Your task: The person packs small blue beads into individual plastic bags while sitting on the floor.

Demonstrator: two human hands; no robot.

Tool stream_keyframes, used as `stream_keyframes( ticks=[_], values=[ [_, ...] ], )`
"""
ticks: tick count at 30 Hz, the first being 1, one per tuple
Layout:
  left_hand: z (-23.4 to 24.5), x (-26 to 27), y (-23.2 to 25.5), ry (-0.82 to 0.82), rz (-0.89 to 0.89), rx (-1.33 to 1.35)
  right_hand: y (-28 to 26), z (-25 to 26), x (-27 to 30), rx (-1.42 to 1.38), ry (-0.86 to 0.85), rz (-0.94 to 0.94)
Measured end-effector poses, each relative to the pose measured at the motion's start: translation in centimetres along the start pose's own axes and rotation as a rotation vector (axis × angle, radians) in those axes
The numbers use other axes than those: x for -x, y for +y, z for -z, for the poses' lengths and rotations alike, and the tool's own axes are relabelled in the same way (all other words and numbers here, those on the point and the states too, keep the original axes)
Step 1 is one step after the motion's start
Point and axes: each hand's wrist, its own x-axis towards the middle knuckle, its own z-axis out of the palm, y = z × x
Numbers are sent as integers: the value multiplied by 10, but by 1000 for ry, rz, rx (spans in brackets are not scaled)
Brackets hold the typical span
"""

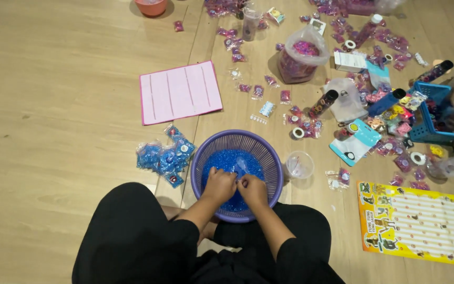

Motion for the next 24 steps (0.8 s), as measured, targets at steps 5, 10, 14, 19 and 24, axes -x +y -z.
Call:
stream_keyframes(
  ticks=[5, 10, 14, 19, 24],
  values=[
    [-12, 5, -7, 124, -64, -51, -1, -5, -2, 14, 3, -30],
    [-21, 6, -8, 204, -84, -61, 2, -8, -2, 19, 29, -12],
    [-25, 3, -4, 184, -70, -50, 8, -8, -3, 31, 32, -23],
    [-12, -7, -3, 151, -52, -19, 3, -3, -10, 20, 21, -81],
    [18, -16, 5, -339, 63, 106, 25, -25, -14, -37, -53, -162]
  ],
)
